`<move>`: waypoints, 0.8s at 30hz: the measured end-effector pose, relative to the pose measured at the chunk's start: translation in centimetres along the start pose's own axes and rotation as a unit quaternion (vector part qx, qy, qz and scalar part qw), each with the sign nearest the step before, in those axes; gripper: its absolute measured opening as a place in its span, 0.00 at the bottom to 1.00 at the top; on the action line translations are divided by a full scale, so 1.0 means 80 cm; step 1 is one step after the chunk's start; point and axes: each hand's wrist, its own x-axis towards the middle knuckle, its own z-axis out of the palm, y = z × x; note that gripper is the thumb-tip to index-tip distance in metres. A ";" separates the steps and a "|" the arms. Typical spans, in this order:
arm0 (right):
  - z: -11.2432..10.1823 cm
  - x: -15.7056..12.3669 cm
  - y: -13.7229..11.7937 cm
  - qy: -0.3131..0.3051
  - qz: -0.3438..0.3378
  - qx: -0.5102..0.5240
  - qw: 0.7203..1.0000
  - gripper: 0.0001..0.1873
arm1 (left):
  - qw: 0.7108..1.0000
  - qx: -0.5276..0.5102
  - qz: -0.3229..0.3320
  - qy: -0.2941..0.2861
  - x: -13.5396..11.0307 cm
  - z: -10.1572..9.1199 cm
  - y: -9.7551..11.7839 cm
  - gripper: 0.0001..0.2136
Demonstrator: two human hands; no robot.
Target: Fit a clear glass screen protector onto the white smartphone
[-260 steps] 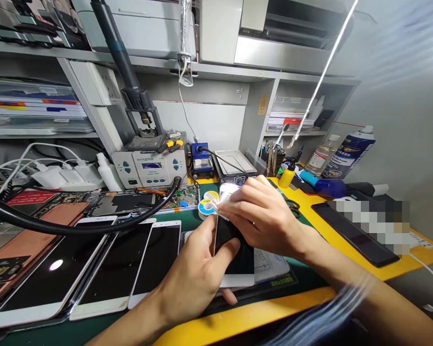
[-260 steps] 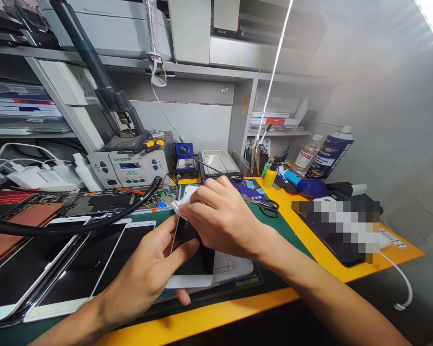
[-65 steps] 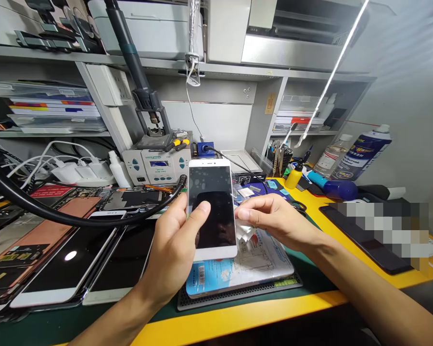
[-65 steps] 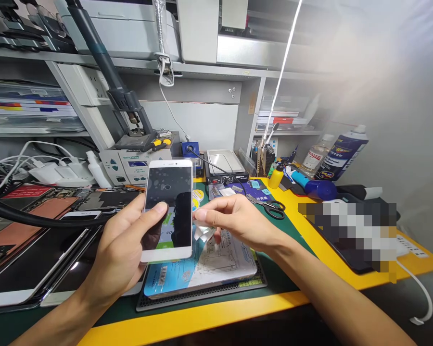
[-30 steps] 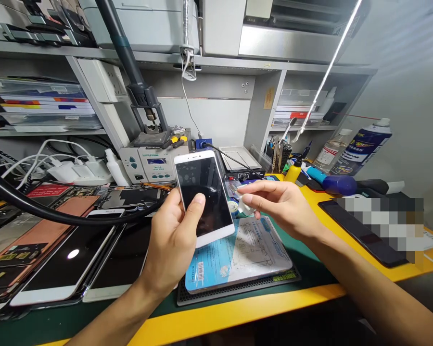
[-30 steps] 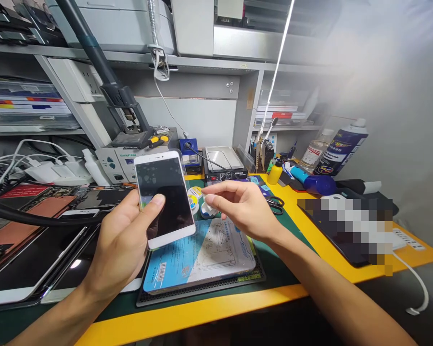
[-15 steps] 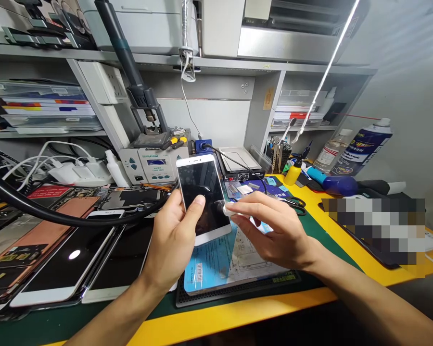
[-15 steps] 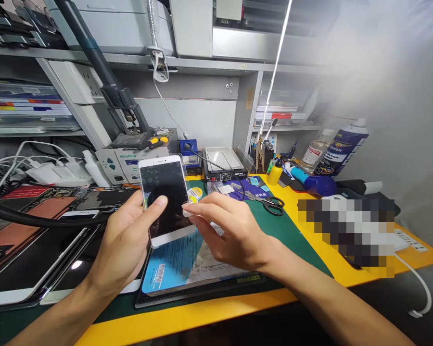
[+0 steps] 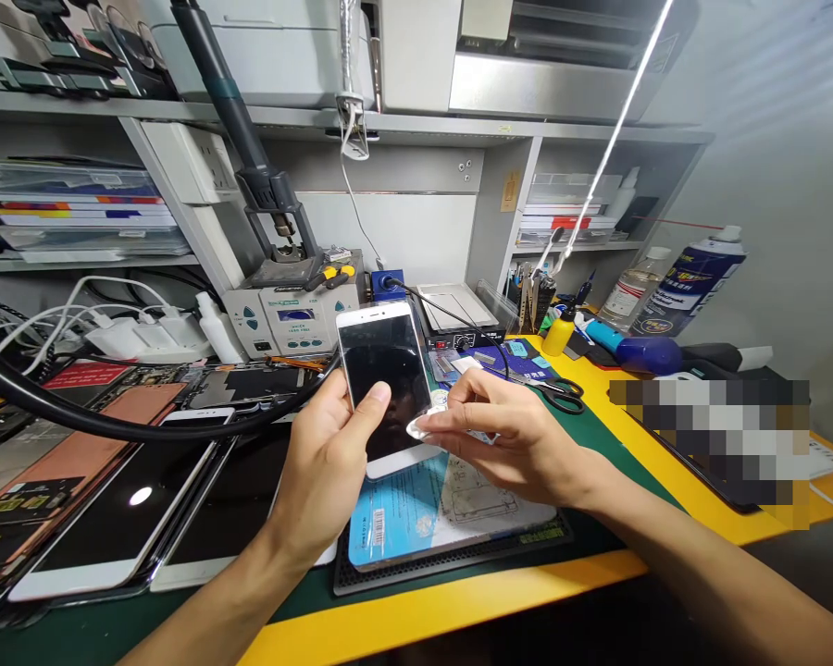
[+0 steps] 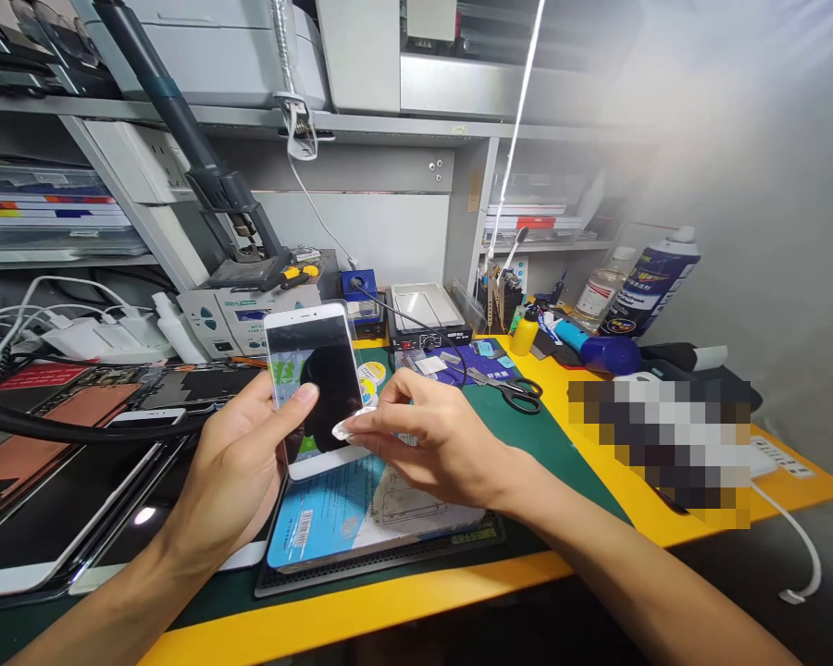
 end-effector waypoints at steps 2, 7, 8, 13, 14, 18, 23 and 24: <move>-0.002 0.002 0.000 0.020 0.016 0.023 0.999 0.10 | 1.000 -0.013 -0.007 -0.021 -0.001 0.000 0.001 0.22; -0.005 0.003 0.003 0.100 0.054 0.047 0.992 0.10 | 0.993 -0.035 -0.027 -0.105 -0.006 0.000 -0.002 0.17; -0.006 0.004 0.005 0.112 0.062 0.044 0.991 0.09 | 0.992 -0.037 -0.032 -0.120 -0.007 0.000 -0.003 0.17; -0.012 0.007 0.008 0.151 0.084 0.029 0.985 0.07 | 0.987 -0.019 -0.043 -0.152 -0.010 0.000 -0.008 0.18; -0.013 0.008 0.008 0.160 0.085 0.027 0.983 0.07 | 0.986 -0.014 -0.044 -0.158 -0.011 0.000 -0.008 0.17; -0.020 0.012 0.011 0.195 0.114 0.019 0.974 0.07 | 0.981 0.003 -0.067 -0.184 -0.014 0.000 -0.010 0.19; -0.036 0.017 0.025 0.257 0.186 0.008 0.948 0.08 | 0.981 0.018 -0.069 -0.180 -0.016 0.006 -0.011 0.19; -0.040 0.018 0.027 0.271 0.196 0.005 0.942 0.08 | 0.982 0.020 -0.066 -0.176 -0.017 0.007 -0.010 0.19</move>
